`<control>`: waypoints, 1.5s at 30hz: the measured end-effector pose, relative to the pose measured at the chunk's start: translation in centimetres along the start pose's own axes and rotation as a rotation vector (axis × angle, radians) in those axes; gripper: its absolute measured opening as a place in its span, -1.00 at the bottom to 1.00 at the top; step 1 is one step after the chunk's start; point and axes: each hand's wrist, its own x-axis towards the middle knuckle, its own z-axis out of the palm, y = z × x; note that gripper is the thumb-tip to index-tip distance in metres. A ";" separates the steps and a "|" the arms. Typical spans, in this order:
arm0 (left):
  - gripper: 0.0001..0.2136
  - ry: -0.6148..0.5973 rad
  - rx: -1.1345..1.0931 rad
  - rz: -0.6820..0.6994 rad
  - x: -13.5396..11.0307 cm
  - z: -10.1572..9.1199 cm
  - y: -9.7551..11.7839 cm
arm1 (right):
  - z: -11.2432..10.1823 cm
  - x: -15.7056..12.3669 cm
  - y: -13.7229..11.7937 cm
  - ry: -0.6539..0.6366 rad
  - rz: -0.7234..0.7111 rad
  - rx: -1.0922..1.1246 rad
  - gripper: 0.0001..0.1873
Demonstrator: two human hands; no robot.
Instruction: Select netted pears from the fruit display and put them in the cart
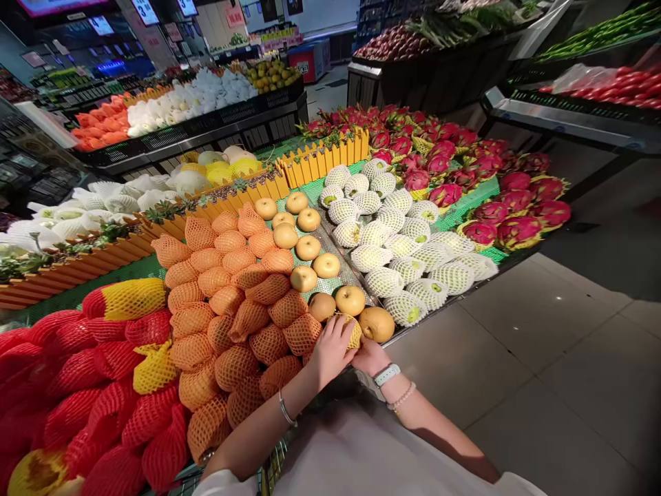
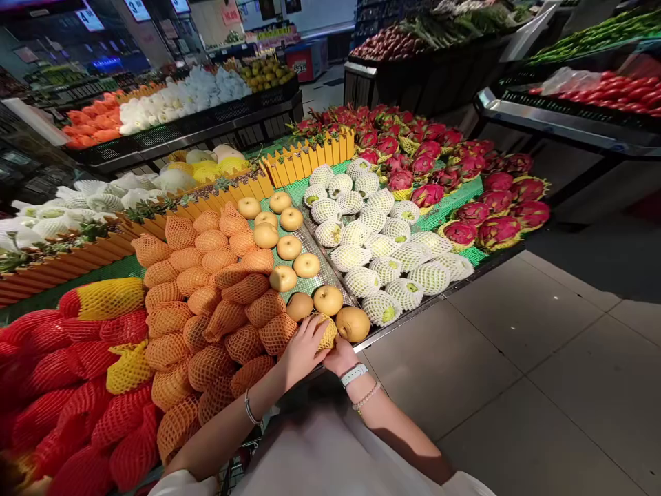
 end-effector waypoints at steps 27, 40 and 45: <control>-0.51 0.035 0.229 0.281 -0.9 2.1 -1.0 | -2.0 -5.9 -4.2 -0.052 0.257 0.020 -0.75; -0.64 0.088 0.402 0.223 -1.3 4.4 2.0 | -2.9 -7.6 -6.0 -0.078 0.304 -0.039 -0.78; -0.60 0.039 0.278 0.142 -0.6 3.7 1.9 | -4.1 -10.6 -7.3 0.074 0.164 -0.036 -0.79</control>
